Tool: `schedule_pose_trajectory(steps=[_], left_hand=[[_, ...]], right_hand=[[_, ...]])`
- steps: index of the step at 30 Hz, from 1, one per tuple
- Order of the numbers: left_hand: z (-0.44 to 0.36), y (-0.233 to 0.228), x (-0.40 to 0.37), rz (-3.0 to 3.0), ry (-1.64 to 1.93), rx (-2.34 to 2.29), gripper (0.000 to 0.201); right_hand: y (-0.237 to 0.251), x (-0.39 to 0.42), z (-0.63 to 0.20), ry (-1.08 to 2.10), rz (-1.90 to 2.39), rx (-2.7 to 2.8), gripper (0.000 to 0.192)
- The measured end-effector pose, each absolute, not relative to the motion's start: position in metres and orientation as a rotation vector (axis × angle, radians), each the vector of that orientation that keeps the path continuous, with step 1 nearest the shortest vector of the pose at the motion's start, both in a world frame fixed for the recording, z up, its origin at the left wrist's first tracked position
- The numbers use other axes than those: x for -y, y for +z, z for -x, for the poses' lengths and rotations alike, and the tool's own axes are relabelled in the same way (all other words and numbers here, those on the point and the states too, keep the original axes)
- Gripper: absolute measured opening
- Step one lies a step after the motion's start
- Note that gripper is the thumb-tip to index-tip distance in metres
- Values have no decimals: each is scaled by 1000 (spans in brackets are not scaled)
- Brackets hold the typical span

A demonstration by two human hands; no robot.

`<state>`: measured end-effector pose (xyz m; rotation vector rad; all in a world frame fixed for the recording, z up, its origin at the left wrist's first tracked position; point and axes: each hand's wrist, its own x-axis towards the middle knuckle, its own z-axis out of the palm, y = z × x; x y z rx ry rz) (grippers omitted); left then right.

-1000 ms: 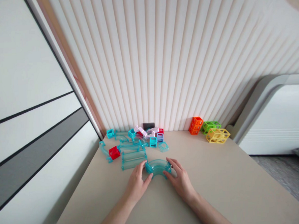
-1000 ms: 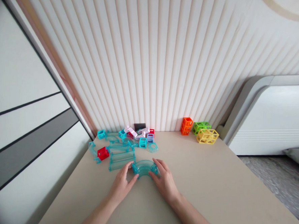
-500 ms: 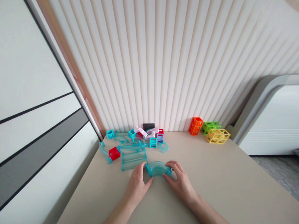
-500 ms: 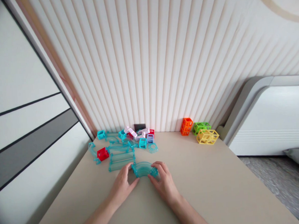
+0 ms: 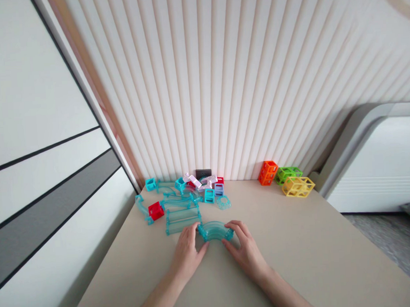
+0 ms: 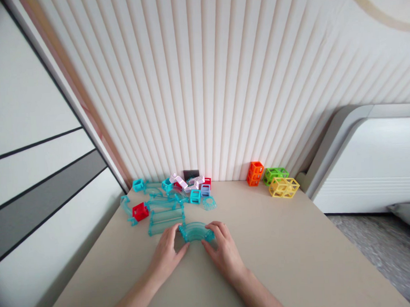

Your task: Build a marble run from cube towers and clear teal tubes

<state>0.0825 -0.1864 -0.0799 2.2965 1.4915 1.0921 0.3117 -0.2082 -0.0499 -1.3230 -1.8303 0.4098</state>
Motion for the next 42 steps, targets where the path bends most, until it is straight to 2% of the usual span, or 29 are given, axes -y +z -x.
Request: schedule_pose_trajectory(steps=[10, 17, 22, 25, 29, 38, 42], left_hand=[[-82, -82, 186, -2405, 1122, -1581, 48], [-81, -85, 186, -2457, 1097, -1603, 53], [-82, -82, 188, -2444, 1079, -1624, 69], [-80, -75, 191, -2422, 1058, -1610, 78], [-77, -66, 193, -2400, 1071, -1595, 75], [-84, -77, 185, -2424, 1118, -1611, 48], [-85, -78, 183, -2445, 1091, -1612, 43]], right_hand=[[-51, 207, -313, 418, 1418, 1833, 38], [-57, 207, -312, 401, 1448, 1813, 64], [-66, 205, -318, 470, 1497, 1771, 76], [-72, 204, -321, 491, 1484, 1752, 93], [-73, 204, -322, 476, 1471, 1770, 111], [-76, 201, -318, 451, 1558, 1797, 98], [-79, 199, -318, 478, 1604, 1781, 90]])
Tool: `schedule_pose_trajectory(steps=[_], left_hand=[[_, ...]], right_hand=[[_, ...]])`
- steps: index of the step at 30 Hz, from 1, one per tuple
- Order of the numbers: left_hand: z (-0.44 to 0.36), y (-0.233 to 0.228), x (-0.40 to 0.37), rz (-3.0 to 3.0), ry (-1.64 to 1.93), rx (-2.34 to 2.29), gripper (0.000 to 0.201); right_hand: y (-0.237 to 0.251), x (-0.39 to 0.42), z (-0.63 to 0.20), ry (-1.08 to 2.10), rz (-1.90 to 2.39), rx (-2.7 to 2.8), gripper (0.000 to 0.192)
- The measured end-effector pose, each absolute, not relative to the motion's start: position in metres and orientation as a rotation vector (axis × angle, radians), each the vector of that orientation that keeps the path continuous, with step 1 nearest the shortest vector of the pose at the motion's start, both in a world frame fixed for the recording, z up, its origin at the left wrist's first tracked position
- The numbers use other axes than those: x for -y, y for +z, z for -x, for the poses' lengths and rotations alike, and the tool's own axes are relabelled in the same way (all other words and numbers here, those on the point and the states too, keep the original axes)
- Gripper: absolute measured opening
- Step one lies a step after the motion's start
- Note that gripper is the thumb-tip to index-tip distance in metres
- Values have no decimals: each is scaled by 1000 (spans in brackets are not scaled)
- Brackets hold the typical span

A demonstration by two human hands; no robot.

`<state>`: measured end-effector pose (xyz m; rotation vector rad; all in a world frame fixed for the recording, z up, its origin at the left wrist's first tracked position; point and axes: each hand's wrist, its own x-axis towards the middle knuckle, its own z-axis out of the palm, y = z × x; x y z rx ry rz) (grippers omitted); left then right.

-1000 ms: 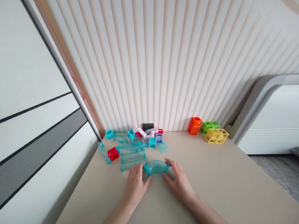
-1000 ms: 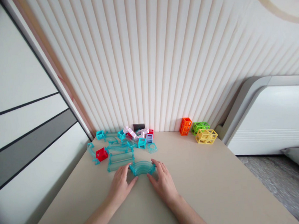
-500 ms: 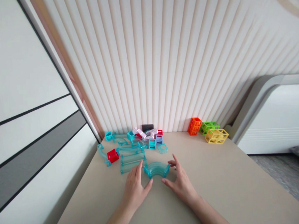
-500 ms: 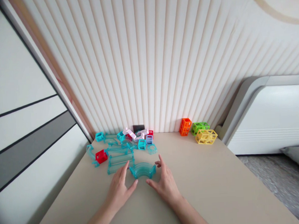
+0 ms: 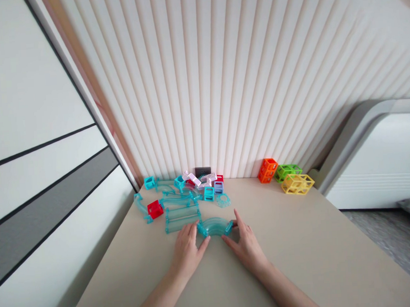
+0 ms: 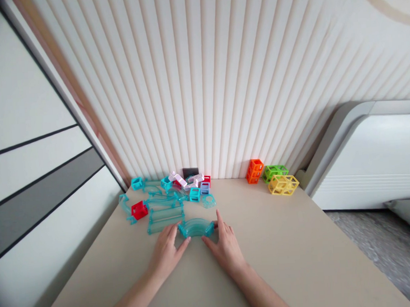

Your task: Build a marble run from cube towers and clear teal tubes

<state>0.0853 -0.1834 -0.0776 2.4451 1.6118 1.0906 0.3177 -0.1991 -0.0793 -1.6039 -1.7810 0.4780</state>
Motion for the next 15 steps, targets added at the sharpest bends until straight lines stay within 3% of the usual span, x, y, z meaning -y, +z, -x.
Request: schedule_pose_trajectory(steps=[8, 15], left_hand=[[-86, -76, 186, -2450, 1076, -1624, 47], [-84, -80, 186, -2466, 996, -1695, 50]], right_hand=[[-66, 200, -315, 474, 1636, 1876, 54], [-63, 199, -313, 498, 1731, 1872, 71]])
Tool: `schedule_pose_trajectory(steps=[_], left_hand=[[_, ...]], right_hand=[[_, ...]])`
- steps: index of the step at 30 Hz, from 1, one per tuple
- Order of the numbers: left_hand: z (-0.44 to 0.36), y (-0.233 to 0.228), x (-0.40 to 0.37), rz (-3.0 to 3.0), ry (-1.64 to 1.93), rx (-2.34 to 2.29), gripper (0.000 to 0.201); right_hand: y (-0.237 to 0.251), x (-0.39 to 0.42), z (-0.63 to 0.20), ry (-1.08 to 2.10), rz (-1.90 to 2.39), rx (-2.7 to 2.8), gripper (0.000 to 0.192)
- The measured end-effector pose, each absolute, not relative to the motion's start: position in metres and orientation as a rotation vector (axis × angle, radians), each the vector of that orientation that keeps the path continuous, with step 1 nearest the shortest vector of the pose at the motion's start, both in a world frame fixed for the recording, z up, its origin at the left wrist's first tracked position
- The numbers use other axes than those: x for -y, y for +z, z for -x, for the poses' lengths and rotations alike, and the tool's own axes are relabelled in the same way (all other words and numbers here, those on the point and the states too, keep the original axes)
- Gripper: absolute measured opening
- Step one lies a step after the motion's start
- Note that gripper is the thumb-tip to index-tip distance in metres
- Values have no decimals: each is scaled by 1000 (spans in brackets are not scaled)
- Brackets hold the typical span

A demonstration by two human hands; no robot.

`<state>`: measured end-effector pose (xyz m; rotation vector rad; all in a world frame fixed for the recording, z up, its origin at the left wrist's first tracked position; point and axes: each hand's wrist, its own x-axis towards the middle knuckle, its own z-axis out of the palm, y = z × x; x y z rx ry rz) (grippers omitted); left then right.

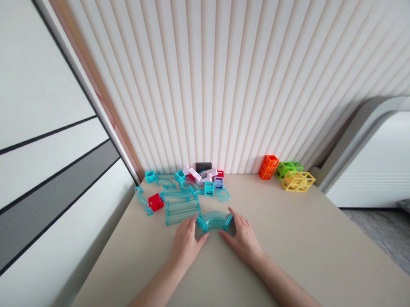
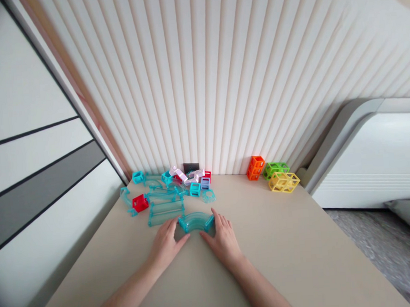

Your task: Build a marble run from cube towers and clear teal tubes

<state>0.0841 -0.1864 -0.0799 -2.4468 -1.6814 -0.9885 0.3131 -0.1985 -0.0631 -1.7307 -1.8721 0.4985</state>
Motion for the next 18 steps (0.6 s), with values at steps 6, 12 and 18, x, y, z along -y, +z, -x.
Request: schedule_pose_trajectory(steps=[6, 12, 18], left_hand=[[-87, -80, 188, 2398, -886, 1686, 38], [-86, -78, 188, 2406, -896, 1686, 31], [-87, -78, 188, 2389, -867, 1664, 32]], right_hand=[[-54, 198, -311, 457, 1772, 1882, 61], [-54, 199, -311, 433, 1737, 1876, 53], [-58, 199, -311, 410, 1608, 1801, 74]])
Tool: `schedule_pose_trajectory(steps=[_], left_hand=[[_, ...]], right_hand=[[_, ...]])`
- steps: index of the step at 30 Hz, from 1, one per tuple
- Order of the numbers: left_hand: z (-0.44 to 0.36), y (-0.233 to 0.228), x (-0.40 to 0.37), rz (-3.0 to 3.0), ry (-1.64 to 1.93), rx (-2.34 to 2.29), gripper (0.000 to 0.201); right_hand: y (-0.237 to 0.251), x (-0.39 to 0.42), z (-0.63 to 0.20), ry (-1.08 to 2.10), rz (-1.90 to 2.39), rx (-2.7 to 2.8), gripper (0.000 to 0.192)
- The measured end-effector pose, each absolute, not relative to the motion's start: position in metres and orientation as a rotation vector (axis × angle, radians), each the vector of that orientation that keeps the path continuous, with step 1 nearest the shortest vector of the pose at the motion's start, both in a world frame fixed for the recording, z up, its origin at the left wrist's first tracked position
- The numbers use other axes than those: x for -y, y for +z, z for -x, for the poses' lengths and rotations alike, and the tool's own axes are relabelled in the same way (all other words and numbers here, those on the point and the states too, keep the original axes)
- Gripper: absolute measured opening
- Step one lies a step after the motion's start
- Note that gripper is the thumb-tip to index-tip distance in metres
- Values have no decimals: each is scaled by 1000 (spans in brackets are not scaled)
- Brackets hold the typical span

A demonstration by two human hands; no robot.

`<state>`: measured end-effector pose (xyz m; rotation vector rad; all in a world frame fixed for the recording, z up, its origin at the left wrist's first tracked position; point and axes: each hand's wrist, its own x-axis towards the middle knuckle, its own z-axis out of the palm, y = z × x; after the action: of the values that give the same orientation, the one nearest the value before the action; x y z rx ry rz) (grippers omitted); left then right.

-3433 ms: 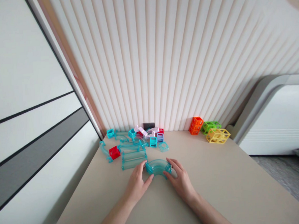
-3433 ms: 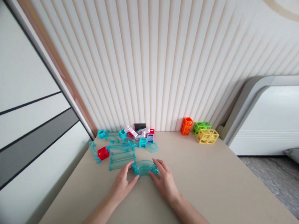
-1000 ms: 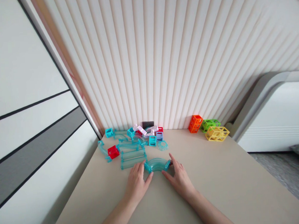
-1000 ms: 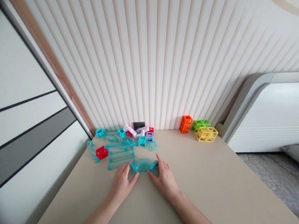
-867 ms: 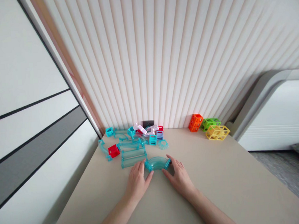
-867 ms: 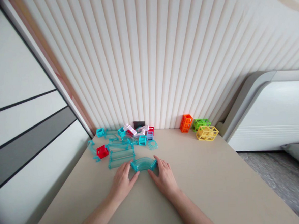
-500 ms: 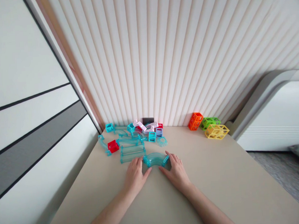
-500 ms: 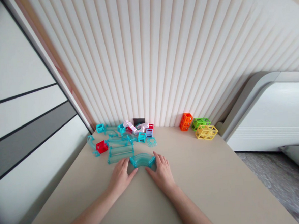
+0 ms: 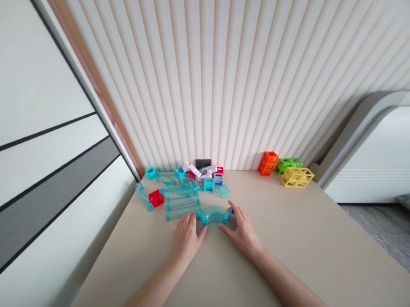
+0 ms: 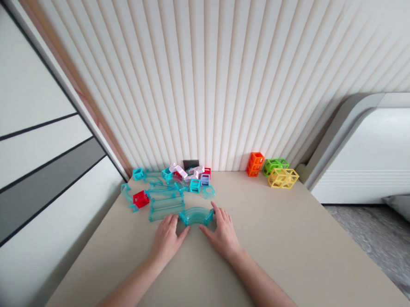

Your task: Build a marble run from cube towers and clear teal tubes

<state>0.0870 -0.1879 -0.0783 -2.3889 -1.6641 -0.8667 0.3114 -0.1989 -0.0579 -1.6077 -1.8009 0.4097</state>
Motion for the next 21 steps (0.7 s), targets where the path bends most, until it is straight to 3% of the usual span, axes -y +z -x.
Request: schedule_pose_trajectory(steps=[8, 21], left_hand=[[-89, -72, 188, 2384, -932, 1700, 33], [-91, -66, 186, 2434, -923, 1731, 25]], right_hand=[[-58, 196, -312, 433, 1401, 1756, 51], [-63, 196, -312, 542, 1484, 1705, 61]])
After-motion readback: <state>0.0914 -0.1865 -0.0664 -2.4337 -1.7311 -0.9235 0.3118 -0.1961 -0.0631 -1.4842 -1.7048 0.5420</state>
